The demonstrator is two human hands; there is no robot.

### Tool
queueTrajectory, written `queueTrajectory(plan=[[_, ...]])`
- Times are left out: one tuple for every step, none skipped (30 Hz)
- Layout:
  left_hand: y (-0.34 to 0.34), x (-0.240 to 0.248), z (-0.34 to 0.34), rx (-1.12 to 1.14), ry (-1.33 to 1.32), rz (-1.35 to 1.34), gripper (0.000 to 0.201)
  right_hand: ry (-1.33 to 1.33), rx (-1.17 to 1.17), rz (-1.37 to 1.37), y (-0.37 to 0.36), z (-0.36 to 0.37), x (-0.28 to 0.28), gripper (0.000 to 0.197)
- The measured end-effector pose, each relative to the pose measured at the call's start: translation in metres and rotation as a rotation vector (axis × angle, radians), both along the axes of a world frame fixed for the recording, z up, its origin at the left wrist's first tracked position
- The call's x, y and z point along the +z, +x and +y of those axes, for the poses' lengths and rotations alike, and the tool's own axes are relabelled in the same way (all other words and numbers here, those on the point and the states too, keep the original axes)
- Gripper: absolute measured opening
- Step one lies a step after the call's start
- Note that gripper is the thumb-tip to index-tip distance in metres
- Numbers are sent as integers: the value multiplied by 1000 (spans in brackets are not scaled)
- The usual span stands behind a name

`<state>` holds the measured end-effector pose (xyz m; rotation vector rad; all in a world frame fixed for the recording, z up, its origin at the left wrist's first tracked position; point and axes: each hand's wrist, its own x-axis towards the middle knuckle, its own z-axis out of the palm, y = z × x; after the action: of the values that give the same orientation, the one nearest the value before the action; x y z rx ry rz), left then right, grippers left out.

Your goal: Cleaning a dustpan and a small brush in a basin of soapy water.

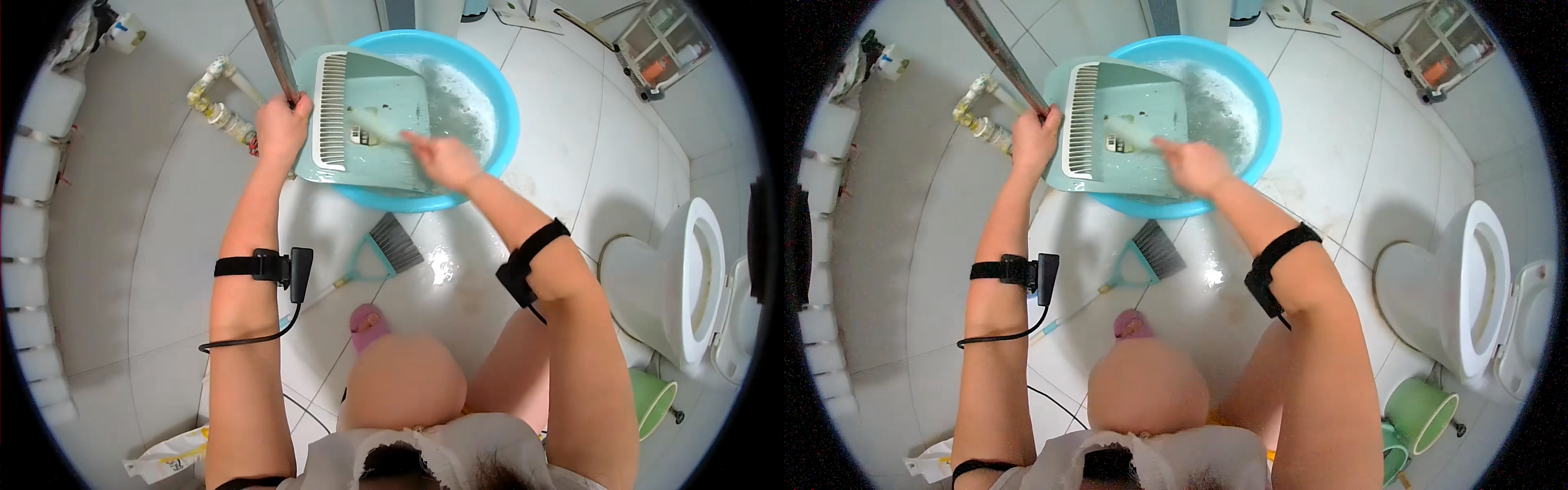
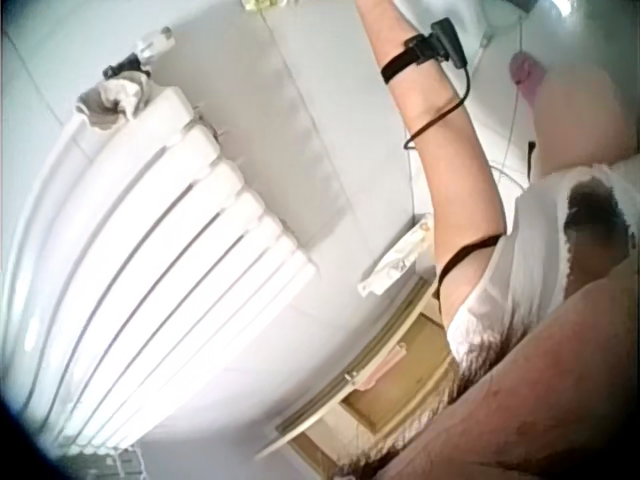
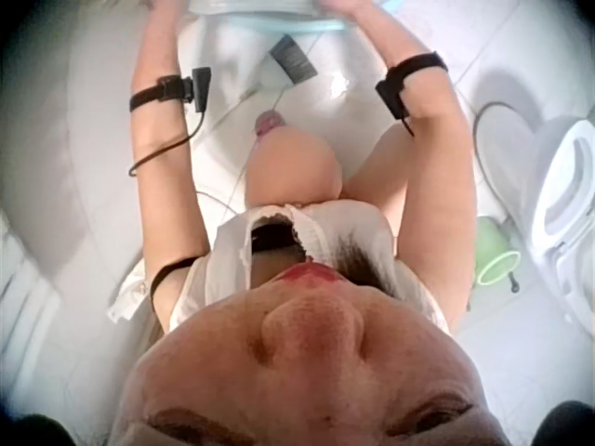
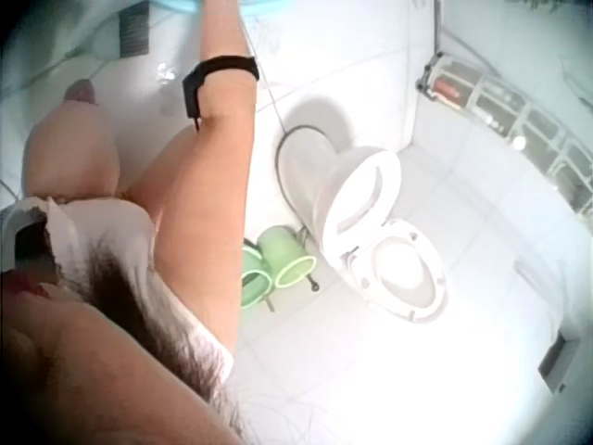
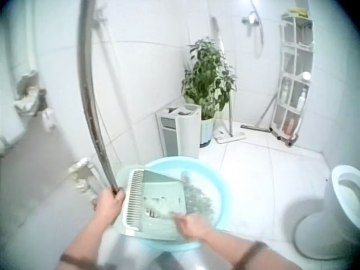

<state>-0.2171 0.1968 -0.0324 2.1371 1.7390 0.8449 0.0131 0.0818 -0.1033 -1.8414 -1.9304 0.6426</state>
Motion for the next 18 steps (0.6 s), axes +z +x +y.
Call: queueTrajectory(plan=[[2, -2, -5, 1, 30, -36, 39, -14, -144, -51, 17, 3, -2, 37], [3, -2, -5, 6, 66, -74, 38, 14, -206, -97, 35, 8, -1, 36], [3, 0, -7, 8, 61, -78, 38, 33, -264, -142, 45, 7, 3, 36], [3, 1, -9, 12, 49, -87, 38, 27, -264, -150, 54, 3, 6, 36], [3, 4, -10, 14, 38, -97, 37, 31, -217, -154, 59, -2, 21, 36], [5, 6, -11, 14, 38, -106, 37, 40, -170, -159, 64, -4, 35, 37], [8, 6, -11, -9, 38, -118, 37, 39, -171, -169, 70, -7, 44, 37], [13, 5, -14, -34, 35, -132, 37, 41, -140, -294, 75, -13, 52, 37], [19, 3, -18, -35, 29, -142, 37, 43, -106, -418, 78, -18, 61, 38], [26, -1, -22, -35, 2, -178, 37, 52, -53, -542, 82, -24, 72, 39], [33, -6, -27, -41, -28, -214, 37, 42, -58, -552, 85, -31, 80, 39], [40, -13, -31, -24, -63, -209, 36, 70, -62, -655, 88, -37, 86, 41], [46, -19, -35, -30, -72, -216, 36, 99, -64, -757, 91, -41, 88, 42], [55, -23, -41, -32, -121, -268, 36, 80, -111, -769, 98, -43, 85, 50], [61, -29, -46, -32, -171, -319, 36, 67, -113, -778, 106, -49, 83, 50], [66, -43, -46, -35, -187, -335, 36, 53, -56, -873, 113, -56, 81, 52], [72, -48, -51, -37, -200, -342, 36, 39, 5, -967, 116, -63, 80, 55], [79, -53, -56, -25, -169, -375, 38, 27, 8, -974, 119, -71, 79, 55]])
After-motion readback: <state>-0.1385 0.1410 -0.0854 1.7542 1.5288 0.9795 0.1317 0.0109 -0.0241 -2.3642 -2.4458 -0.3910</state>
